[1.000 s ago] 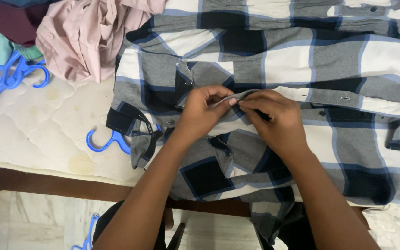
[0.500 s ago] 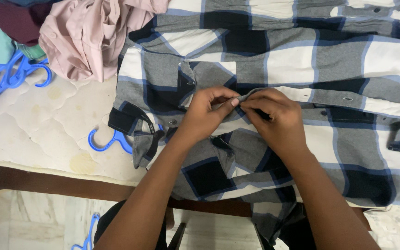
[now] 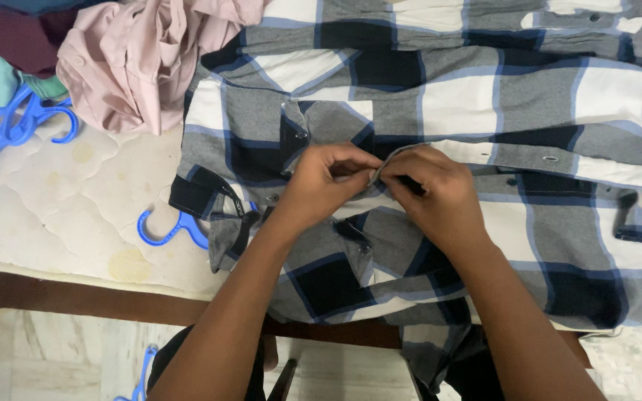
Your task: The person folds a light-colored shirt, places it on a blue hanger, and buttons it. They then repeat the process with a plaid shirt, folding, hanging, and buttoning it on the bed.
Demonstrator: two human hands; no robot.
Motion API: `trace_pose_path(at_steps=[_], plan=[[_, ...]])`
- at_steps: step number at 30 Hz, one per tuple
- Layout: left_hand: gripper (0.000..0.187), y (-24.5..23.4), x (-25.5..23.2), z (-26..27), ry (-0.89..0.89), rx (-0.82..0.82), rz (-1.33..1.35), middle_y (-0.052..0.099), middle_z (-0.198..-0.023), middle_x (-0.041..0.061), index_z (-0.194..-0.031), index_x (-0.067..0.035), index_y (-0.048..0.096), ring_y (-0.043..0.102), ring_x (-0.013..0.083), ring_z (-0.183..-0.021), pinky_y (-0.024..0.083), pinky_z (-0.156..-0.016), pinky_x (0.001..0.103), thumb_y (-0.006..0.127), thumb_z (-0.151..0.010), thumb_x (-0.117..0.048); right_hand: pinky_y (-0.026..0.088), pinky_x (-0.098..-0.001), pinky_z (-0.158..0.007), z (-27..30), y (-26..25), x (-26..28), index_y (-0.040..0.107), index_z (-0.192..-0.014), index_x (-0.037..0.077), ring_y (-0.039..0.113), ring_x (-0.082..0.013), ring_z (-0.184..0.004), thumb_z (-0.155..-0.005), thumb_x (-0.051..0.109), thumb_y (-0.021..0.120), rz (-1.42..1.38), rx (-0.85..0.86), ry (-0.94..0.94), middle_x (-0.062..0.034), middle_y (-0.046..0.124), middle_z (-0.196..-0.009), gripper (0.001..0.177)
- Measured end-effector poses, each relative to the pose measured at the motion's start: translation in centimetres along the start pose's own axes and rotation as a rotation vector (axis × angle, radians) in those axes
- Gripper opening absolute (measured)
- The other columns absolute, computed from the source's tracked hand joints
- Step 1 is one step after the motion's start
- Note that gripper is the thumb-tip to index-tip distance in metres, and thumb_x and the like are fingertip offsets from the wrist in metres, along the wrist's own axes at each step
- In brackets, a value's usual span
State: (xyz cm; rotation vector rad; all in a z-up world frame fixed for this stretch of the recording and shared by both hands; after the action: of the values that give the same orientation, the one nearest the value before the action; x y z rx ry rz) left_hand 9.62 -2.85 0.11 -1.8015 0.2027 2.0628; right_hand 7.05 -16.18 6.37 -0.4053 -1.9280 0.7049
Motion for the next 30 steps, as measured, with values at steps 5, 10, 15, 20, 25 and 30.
trace_pose_path(at_steps=[5, 10, 15, 20, 25, 30], plan=[[0.015, 0.2, 0.6, 0.1, -0.051, 0.003, 0.004, 0.079, -0.095, 0.005, -0.101, -0.007, 0.077, 0.077, 0.0123, -0.086, 0.064, -0.079, 0.027, 0.076, -0.086, -0.003, 0.061, -0.0315, -0.078, 0.2, 0.1, -0.3, 0.073, -0.11, 0.0, 0.074, -0.023, -0.092, -0.084, -0.002, 0.079, 0.011, -0.002, 0.05, -0.0107, 0.073, -0.103, 0.027], [0.013, 0.2, 0.0, 0.2, 0.03, 0.007, 0.031, 0.08, -0.095, 0.005, -0.1, -0.006, 0.075, 0.077, 0.0117, -0.086, 0.062, -0.079, 0.027, 0.079, -0.088, -0.004, 0.06, -0.0337, -0.074, 0.3, 0.0, 0.1, 0.072, -0.099, 0.001, 0.072, -0.0246, -0.088, -0.085, -0.004, 0.077, 0.073, -0.009, 0.019, -0.0106, 0.072, -0.1, 0.016], [0.018, 0.1, -0.4, 0.1, 0.056, -0.006, 0.051, 0.079, -0.098, 0.004, -0.106, -0.006, 0.076, 0.074, 0.0108, -0.087, 0.06, -0.079, 0.026, 0.078, -0.087, -0.005, 0.06, -0.0339, -0.076, 0.2, -0.5, 0.7, 0.07, -0.097, 0.0, 0.072, -0.0261, -0.09, -0.085, -0.004, 0.076, 0.07, -0.079, -0.014, -0.0112, 0.071, -0.099, 0.014], [0.017, -0.1, -0.3, 0.0, 0.024, -0.03, 0.025, 0.078, -0.099, 0.003, -0.107, -0.007, 0.079, 0.073, 0.011, -0.087, 0.06, -0.08, 0.026, 0.076, -0.09, -0.007, 0.06, -0.035, -0.077, 0.3, -1.1, 1.4, 0.069, -0.096, -0.001, 0.072, -0.0271, -0.091, -0.084, -0.007, 0.075, 0.076, -0.14, -0.056, -0.0118, 0.07, -0.098, 0.015], [0.014, 0.1, -1.7, 0.3, 0.131, -0.033, 0.014, 0.074, -0.1, 0.004, -0.107, -0.005, 0.077, 0.07, 0.0134, -0.089, 0.057, -0.081, 0.028, 0.074, -0.094, -0.007, 0.059, -0.0352, -0.075, 0.3, -1.5, 1.5, 0.068, -0.095, -0.002, 0.071, -0.0276, -0.089, -0.083, -0.009, 0.074, 0.064, -0.171, -0.073, -0.0126, 0.068, -0.096, 0.015], [0.011, 0.7, -2.8, 0.8, 0.182, -0.046, -0.032, 0.068, -0.1, 0.004, -0.107, -0.003, 0.072, 0.069, 0.0134, -0.092, 0.058, -0.084, 0.029, 0.068, -0.098, -0.009, 0.057, -0.0359, -0.075, 0.3, -1.8, 2.1, 0.069, -0.094, -0.001, 0.069, -0.0276, -0.088, -0.081, -0.011, 0.073, 0.101, -0.158, -0.125, -0.0123, 0.068, -0.095, 0.017]])
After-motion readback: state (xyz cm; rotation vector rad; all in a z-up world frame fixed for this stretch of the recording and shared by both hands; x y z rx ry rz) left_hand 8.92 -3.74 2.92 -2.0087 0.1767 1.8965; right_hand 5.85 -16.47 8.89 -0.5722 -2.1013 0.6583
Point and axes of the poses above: each hand's wrist, its own z-axis away from the middle knuckle, its own y-axis out of the palm, x = y × z, the point moved 10 cm from there along -z, towards the middle knuckle
